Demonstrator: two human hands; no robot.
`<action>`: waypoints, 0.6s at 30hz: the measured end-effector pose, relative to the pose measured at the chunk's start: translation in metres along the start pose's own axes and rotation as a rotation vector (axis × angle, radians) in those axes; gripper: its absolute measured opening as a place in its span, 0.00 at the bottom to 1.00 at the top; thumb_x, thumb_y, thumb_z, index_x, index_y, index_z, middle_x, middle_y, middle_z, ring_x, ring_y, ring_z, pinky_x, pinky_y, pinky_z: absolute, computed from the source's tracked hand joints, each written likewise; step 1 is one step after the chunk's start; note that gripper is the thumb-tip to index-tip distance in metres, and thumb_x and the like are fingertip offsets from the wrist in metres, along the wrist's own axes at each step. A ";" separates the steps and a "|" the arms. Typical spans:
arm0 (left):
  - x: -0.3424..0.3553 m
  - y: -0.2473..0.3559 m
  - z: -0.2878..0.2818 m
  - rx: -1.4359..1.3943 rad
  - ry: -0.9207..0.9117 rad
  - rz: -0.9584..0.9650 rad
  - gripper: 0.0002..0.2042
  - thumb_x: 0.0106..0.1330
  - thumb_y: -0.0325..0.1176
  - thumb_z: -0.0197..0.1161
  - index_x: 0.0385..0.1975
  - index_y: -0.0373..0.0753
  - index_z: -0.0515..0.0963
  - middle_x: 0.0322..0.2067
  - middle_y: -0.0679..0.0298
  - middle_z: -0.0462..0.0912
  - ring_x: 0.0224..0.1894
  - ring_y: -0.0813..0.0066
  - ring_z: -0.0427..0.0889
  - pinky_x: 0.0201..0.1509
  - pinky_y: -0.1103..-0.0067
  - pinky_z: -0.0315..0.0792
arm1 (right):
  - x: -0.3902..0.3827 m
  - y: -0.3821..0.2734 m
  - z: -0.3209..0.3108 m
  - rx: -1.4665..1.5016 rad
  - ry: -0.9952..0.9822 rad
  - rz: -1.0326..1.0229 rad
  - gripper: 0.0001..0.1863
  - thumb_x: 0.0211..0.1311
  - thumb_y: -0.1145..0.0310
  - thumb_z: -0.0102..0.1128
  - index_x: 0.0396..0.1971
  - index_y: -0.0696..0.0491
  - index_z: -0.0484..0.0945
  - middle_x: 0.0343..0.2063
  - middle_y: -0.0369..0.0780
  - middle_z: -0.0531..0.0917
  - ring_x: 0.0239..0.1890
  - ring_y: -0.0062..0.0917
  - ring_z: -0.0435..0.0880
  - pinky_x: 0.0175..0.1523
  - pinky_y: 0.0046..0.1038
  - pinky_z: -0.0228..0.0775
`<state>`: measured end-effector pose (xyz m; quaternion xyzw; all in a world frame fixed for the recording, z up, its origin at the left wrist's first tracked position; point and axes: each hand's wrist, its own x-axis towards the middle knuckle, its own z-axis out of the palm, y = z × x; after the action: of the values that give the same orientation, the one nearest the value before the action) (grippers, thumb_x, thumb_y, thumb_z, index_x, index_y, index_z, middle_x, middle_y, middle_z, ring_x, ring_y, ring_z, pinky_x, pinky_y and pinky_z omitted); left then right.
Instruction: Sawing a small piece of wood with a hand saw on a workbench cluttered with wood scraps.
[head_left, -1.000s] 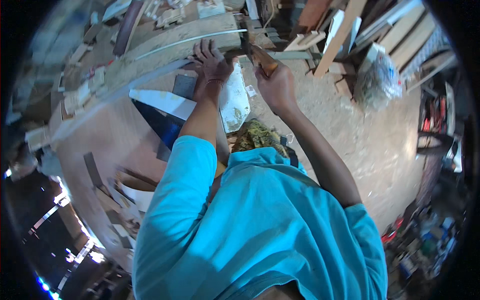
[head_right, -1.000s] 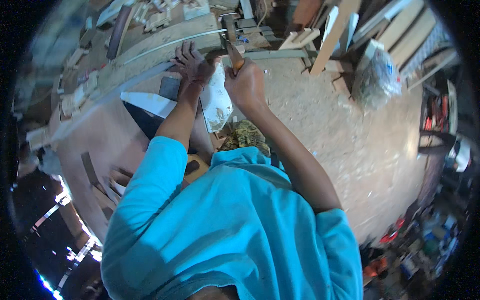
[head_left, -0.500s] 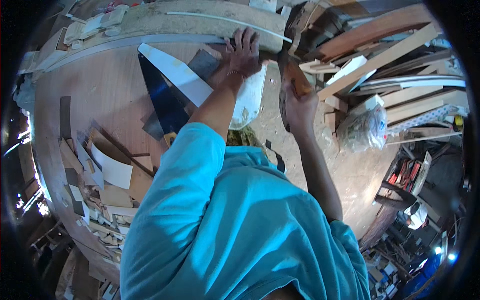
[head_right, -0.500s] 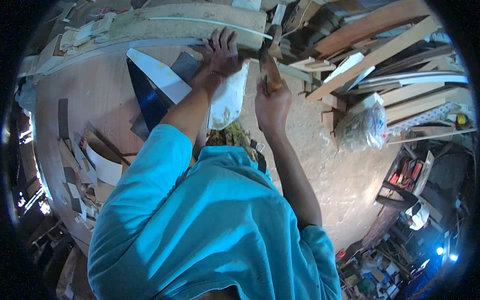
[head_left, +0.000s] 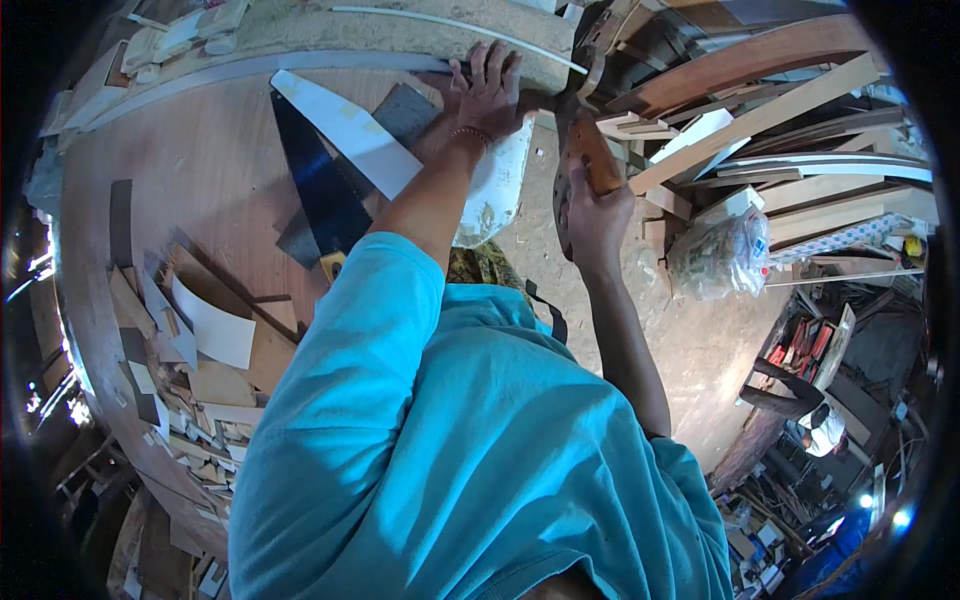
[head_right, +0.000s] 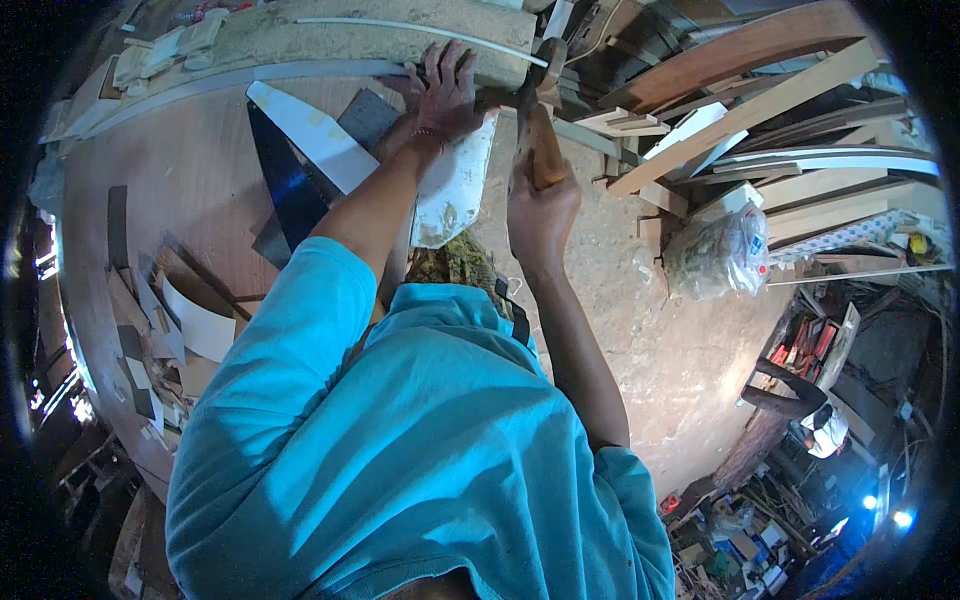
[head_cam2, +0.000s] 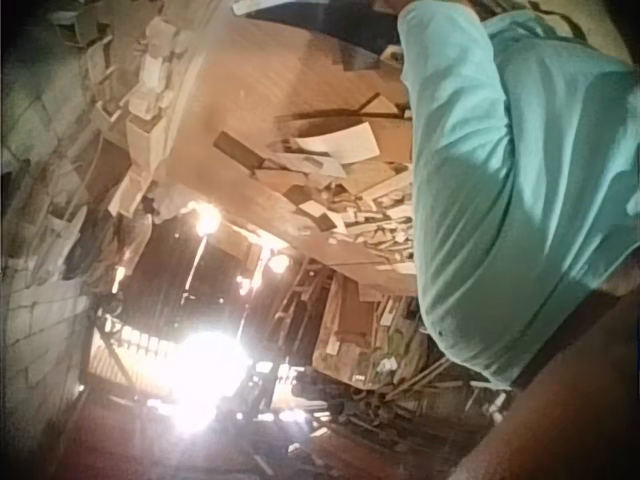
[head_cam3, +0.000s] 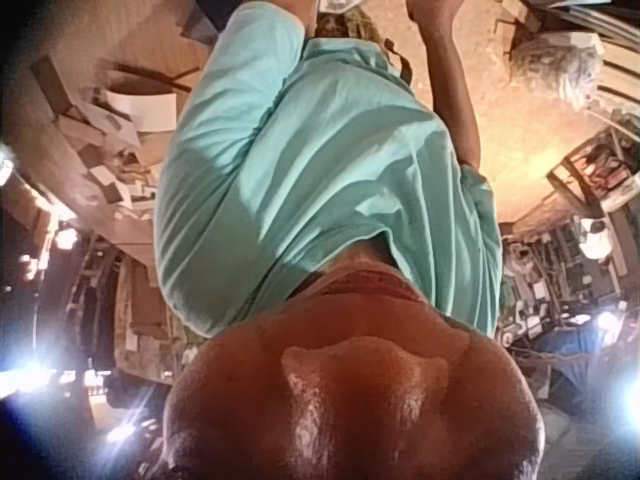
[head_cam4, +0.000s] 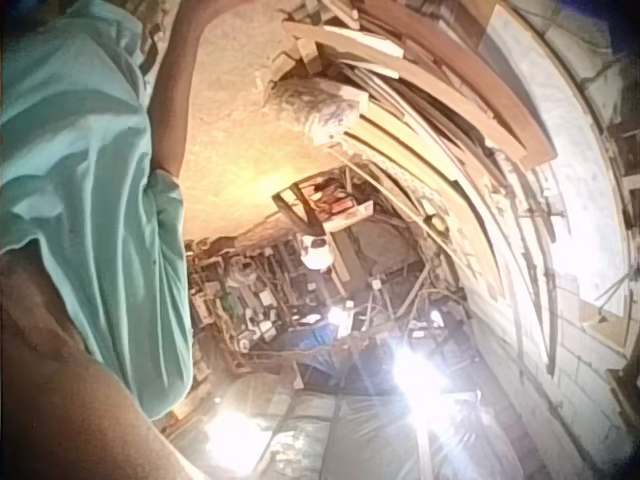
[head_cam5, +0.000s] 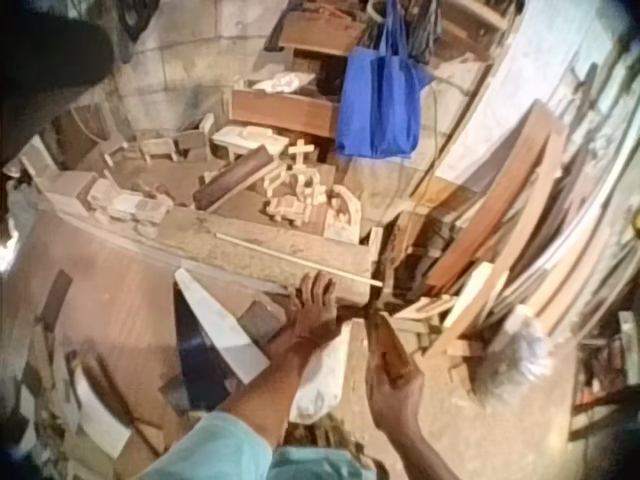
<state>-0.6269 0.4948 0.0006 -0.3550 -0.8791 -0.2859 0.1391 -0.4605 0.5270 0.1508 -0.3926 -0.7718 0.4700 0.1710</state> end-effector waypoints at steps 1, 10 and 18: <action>0.001 0.000 0.000 -0.002 0.003 0.001 0.43 0.41 0.60 0.59 0.56 0.43 0.53 0.58 0.59 0.47 0.62 0.53 0.39 0.54 0.42 0.30 | 0.001 0.007 0.000 0.042 0.031 -0.005 0.11 0.52 0.71 0.56 0.30 0.64 0.71 0.19 0.42 0.76 0.23 0.20 0.72 0.30 0.24 0.65; -0.003 -0.021 0.025 0.351 0.056 0.013 0.26 0.55 0.44 0.51 0.55 0.48 0.57 0.57 0.64 0.50 0.62 0.56 0.41 0.53 0.41 0.31 | -0.014 0.028 0.007 0.113 0.074 -0.038 0.08 0.54 0.71 0.54 0.28 0.61 0.71 0.18 0.39 0.73 0.23 0.17 0.70 0.28 0.24 0.63; -0.002 -0.014 0.022 0.003 0.185 0.035 0.23 0.54 0.36 0.50 0.52 0.45 0.59 0.57 0.62 0.50 0.61 0.55 0.43 0.52 0.40 0.33 | -0.057 0.001 -0.014 0.005 0.053 0.024 0.08 0.52 0.72 0.57 0.24 0.60 0.68 0.14 0.44 0.72 0.18 0.22 0.72 0.24 0.27 0.63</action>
<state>-0.6361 0.4989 -0.0234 -0.3421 -0.8567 -0.3136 0.2251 -0.4155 0.4922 0.1629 -0.4138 -0.7611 0.4634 0.1867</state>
